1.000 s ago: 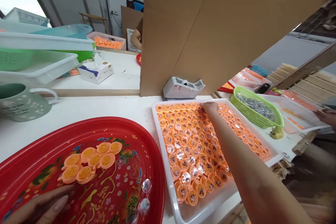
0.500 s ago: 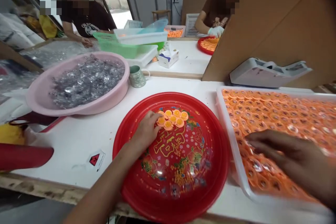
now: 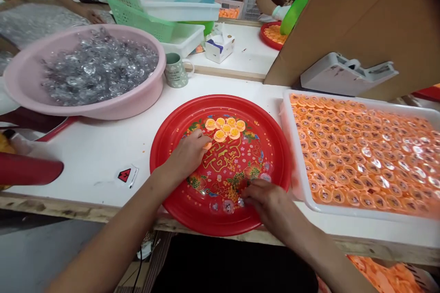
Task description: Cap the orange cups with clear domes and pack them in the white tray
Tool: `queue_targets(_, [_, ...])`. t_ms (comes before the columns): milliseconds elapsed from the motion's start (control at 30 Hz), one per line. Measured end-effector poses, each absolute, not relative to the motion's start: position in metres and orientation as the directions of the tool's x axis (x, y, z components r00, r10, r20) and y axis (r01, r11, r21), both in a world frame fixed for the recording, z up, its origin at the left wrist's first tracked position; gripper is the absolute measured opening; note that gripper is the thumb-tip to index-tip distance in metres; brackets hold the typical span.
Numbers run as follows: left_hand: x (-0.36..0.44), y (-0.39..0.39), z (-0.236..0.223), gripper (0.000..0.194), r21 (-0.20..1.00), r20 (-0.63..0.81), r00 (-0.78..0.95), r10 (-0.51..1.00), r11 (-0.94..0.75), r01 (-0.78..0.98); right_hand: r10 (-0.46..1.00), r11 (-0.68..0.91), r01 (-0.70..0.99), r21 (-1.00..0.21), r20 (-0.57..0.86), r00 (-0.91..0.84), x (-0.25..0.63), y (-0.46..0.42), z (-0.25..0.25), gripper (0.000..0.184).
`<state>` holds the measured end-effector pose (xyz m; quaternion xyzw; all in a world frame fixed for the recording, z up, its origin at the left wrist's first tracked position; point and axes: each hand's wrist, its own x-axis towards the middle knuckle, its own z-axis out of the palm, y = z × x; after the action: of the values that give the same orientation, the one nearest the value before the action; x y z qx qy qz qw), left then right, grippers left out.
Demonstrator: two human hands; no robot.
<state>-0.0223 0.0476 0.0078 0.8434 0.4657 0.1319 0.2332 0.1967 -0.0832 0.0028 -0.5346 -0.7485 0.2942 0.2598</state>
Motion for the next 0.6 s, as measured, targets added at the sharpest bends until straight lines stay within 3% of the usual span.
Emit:
queue_targets(67, [-0.027,0.044,0.003,0.025,0.536,0.044,0.494,0.868,-0.438,0.722,0.911,0.311,0.616,-0.724,0.041,-0.411,0.170,-0.084,0.000,0.030])
queue_targets(167, [-0.033,0.046,-0.006,0.034,0.584,0.059,0.439,0.897,-0.388,0.713,0.876,0.379,0.679,-0.629,0.008,-0.482,0.135,-0.082,-0.005,0.033])
queue_targets(300, [-0.037,0.048,-0.012,0.021,0.625,0.035,0.423,0.906,-0.350,0.698,0.860,0.428,0.757,-0.493,-0.035,-0.509,0.120,-0.078,-0.016,0.033])
queue_targets(467, [-0.037,0.045,-0.014,0.038,0.668,0.027,0.378,0.925,-0.298,0.682,0.897,0.314,0.724,-0.614,-0.058,-0.438,0.132,-0.082,-0.020,0.030])
queue_targets(600, [-0.035,0.046,-0.015,0.022,0.706,0.030,0.367,0.930,-0.280,0.651,0.924,0.255,0.712,-0.654,-0.053,-0.380,0.131,-0.085,-0.016,0.025])
